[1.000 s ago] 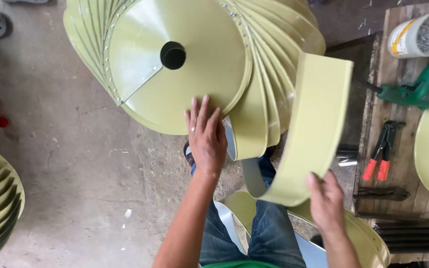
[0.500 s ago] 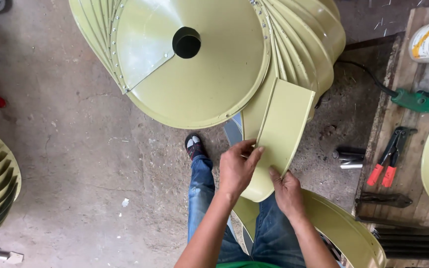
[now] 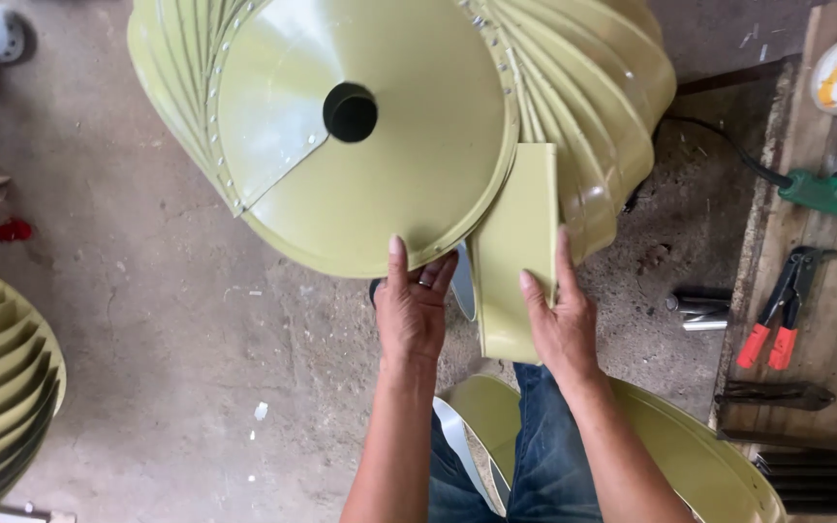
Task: Assembling the blades of a metal rotary turbine vent onto a base using a drill and rivets.
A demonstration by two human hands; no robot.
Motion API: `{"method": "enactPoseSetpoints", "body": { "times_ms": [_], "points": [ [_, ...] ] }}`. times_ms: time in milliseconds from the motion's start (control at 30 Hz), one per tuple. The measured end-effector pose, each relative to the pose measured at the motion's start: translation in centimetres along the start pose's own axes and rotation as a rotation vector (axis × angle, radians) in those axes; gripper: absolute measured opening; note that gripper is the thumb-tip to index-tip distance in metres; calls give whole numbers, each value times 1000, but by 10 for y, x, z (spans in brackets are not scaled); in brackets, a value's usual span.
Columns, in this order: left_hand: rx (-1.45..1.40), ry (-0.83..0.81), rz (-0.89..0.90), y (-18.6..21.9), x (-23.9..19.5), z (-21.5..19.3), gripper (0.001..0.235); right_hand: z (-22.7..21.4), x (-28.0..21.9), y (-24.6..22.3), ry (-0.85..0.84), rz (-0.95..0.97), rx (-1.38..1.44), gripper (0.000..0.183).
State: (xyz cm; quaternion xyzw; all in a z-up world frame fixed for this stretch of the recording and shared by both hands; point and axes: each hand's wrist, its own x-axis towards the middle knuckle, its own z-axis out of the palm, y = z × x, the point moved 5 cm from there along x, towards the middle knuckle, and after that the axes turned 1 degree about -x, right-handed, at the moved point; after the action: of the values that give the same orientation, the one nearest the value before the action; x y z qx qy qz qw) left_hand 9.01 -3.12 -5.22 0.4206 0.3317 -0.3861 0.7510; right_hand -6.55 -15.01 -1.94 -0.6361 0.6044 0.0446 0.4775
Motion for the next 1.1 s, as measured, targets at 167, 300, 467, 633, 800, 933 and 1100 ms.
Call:
{"method": "enactPoseSetpoints", "body": {
  "times_ms": [167, 300, 467, 633, 800, 933, 1100],
  "points": [
    [50, -46, 58, 9, 3, 12, 47, -3, 21, -9, 117, -546, -83, 73],
    [74, -43, 81, 8, 4, 9, 44, -4, 39, -30, 11, -319, 129, 69],
    [60, -41, 86, 6, 8, 4, 40, 4, 54, -45, 16, -253, 161, 66],
    [54, -30, 91, 7, 10, 6, 37, 0, 55, -61, 161, -648, -8, 62],
    [48, -24, 79, 3, 14, 0, 37, 4, 57, -75, -62, -114, 42, 54],
    [57, -55, 96, -3, 18, -11, 39, 7, 56, -71, 60, -495, 174, 65],
    [107, -89, 155, 1, 13, -1, 45, 8, 57, -60, 68, -537, 130, 61]
  ]
}}
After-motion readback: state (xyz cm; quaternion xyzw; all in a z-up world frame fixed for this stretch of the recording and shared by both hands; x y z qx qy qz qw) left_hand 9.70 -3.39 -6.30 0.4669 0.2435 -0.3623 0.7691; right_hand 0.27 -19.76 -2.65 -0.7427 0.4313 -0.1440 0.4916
